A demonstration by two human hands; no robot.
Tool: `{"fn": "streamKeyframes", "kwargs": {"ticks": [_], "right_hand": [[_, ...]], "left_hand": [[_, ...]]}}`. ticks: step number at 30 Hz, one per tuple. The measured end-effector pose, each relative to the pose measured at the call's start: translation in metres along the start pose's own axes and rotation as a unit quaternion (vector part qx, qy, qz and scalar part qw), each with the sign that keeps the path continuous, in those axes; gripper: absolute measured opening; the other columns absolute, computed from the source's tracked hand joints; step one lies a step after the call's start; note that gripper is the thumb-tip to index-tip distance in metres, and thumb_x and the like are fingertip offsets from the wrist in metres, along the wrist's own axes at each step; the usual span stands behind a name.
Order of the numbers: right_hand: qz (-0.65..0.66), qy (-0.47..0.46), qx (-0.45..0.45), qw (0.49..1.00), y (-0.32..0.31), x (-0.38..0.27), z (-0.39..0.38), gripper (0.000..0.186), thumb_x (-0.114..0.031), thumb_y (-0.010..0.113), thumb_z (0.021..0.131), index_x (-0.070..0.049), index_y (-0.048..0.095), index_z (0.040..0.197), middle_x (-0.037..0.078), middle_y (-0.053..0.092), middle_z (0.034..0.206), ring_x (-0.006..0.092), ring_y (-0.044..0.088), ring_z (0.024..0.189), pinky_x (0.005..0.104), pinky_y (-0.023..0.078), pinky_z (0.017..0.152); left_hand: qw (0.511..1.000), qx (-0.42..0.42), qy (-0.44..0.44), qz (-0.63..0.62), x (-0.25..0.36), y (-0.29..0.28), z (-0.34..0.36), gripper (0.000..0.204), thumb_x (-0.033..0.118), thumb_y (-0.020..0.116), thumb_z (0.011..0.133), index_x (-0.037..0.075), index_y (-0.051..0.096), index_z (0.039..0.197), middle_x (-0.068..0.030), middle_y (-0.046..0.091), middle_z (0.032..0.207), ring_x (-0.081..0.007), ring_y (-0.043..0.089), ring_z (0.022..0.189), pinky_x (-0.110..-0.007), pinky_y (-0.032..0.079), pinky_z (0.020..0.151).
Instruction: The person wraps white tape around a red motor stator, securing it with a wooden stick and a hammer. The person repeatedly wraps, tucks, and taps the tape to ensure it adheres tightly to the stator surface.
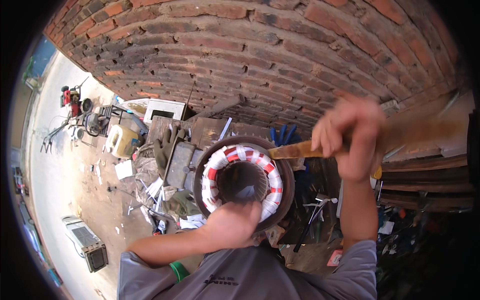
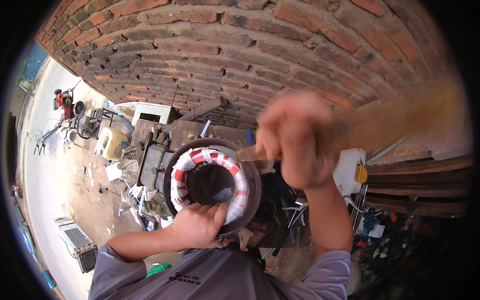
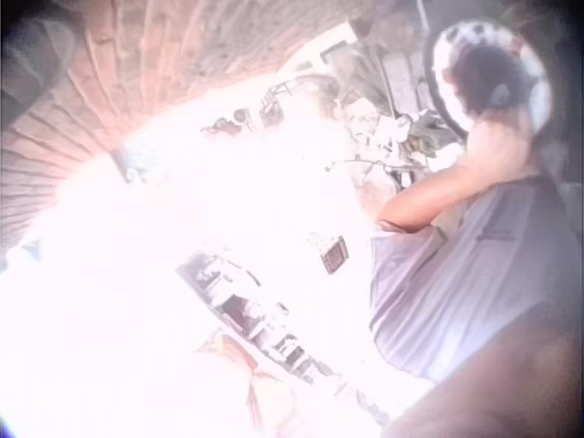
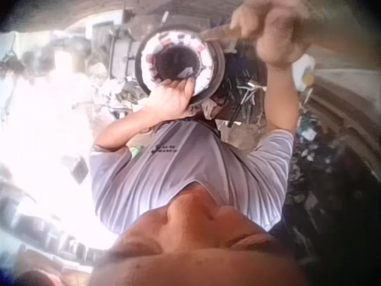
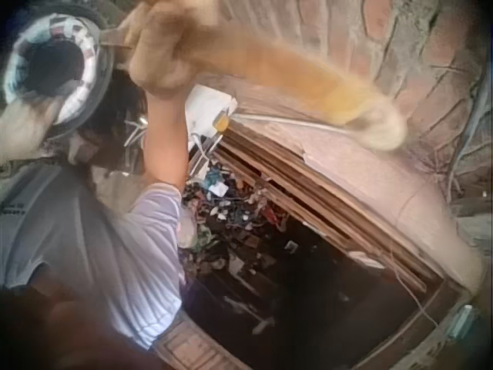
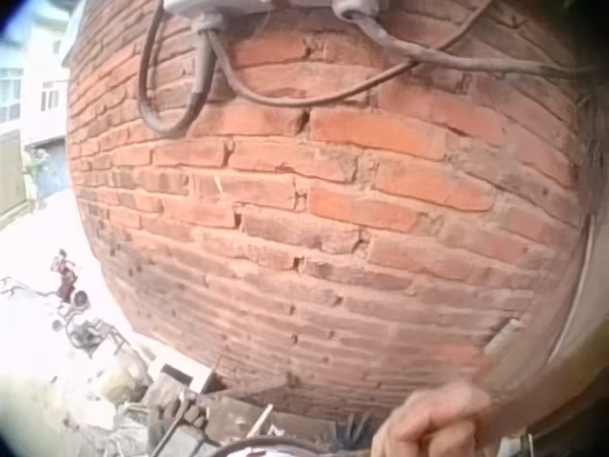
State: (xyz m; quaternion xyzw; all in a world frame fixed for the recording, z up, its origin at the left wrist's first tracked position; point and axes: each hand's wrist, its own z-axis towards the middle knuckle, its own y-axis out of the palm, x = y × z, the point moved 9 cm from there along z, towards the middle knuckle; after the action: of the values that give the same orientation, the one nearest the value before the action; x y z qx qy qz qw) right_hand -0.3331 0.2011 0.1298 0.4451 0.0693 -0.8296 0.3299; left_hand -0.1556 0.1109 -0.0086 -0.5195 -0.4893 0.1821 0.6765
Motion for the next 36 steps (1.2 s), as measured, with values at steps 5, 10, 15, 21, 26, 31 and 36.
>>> {"fn": "streamKeyframes", "kwargs": {"ticks": [5,10,15,21,26,31,36], "right_hand": [[-0.105,0.078,0.164,0.978,-0.029,0.018,-0.037,0.061,-0.056,0.050,0.103,0.000,0.066,0.085,0.006,0.060,0.066,0.0234,0.067,0.072,0.0420,0.057,0.082],[0.168,0.247,0.176,0.938,-0.007,0.083,0.007,0.063,-0.051,0.040,0.110,-0.013,0.045,0.060,0.000,0.043,0.057,0.0157,0.045,0.054,0.0367,0.044,0.062],[0.142,0.343,0.198,0.907,0.032,0.127,0.017,0.058,-0.031,0.048,0.107,-0.018,0.030,0.053,-0.002,0.030,0.047,0.0130,0.028,0.040,0.0371,0.035,0.048],[0.135,0.251,0.224,0.932,0.030,0.100,-0.012,0.050,-0.021,0.039,0.104,-0.018,0.030,0.055,-0.002,0.031,0.048,0.0129,0.027,0.040,0.0340,0.033,0.046],[0.139,0.185,0.197,0.953,0.031,0.084,-0.027,0.049,-0.018,0.036,0.101,-0.017,0.031,0.053,0.000,0.032,0.049,0.0140,0.027,0.041,0.0357,0.035,0.047],[0.141,0.122,0.154,0.970,0.038,0.065,-0.053,0.043,-0.021,0.036,0.103,-0.016,0.037,0.060,0.003,0.040,0.055,0.0151,0.034,0.046,0.0379,0.039,0.052],[0.179,0.266,0.142,0.937,0.034,0.100,-0.002,0.049,-0.020,0.039,0.102,-0.017,0.031,0.053,0.001,0.033,0.051,0.0150,0.029,0.043,0.0347,0.035,0.047]], "left_hand": [[0.998,0.008,0.005,0.057,0.001,0.005,-0.006,0.079,0.049,0.076,0.072,-0.009,0.059,0.122,-0.0114,0.070,0.096,-0.0206,0.070,0.080,-0.030,0.051,0.070],[0.987,0.124,-0.029,0.100,0.006,0.005,-0.021,0.066,0.040,0.068,0.079,-0.007,0.061,0.125,-0.0088,0.068,0.101,-0.0171,0.065,0.085,-0.030,0.047,0.075],[0.984,0.159,-0.024,0.077,0.003,0.001,-0.023,0.052,0.026,0.060,0.079,-0.004,0.064,0.120,-0.0017,0.059,0.086,-0.0137,0.058,0.074,-0.027,0.040,0.068],[0.981,0.178,-0.037,0.062,0.001,0.001,-0.023,0.045,0.018,0.056,0.081,-0.003,0.066,0.119,-0.0017,0.061,0.086,-0.0135,0.058,0.074,-0.025,0.039,0.070],[0.983,0.171,-0.047,0.051,-0.001,-0.001,-0.024,0.044,0.019,0.056,0.081,-0.002,0.067,0.119,-0.0062,0.067,0.094,-0.0157,0.062,0.081,-0.024,0.041,0.075],[0.984,0.152,-0.039,0.082,0.002,0.003,-0.025,0.050,0.030,0.058,0.082,-0.001,0.067,0.121,-0.0091,0.070,0.102,-0.0167,0.068,0.089,-0.024,0.041,0.076],[0.982,0.152,-0.038,0.109,0.004,0.004,-0.026,0.045,0.025,0.056,0.081,0.001,0.068,0.117,-0.0093,0.071,0.102,-0.0158,0.068,0.088,-0.024,0.038,0.075]]}}
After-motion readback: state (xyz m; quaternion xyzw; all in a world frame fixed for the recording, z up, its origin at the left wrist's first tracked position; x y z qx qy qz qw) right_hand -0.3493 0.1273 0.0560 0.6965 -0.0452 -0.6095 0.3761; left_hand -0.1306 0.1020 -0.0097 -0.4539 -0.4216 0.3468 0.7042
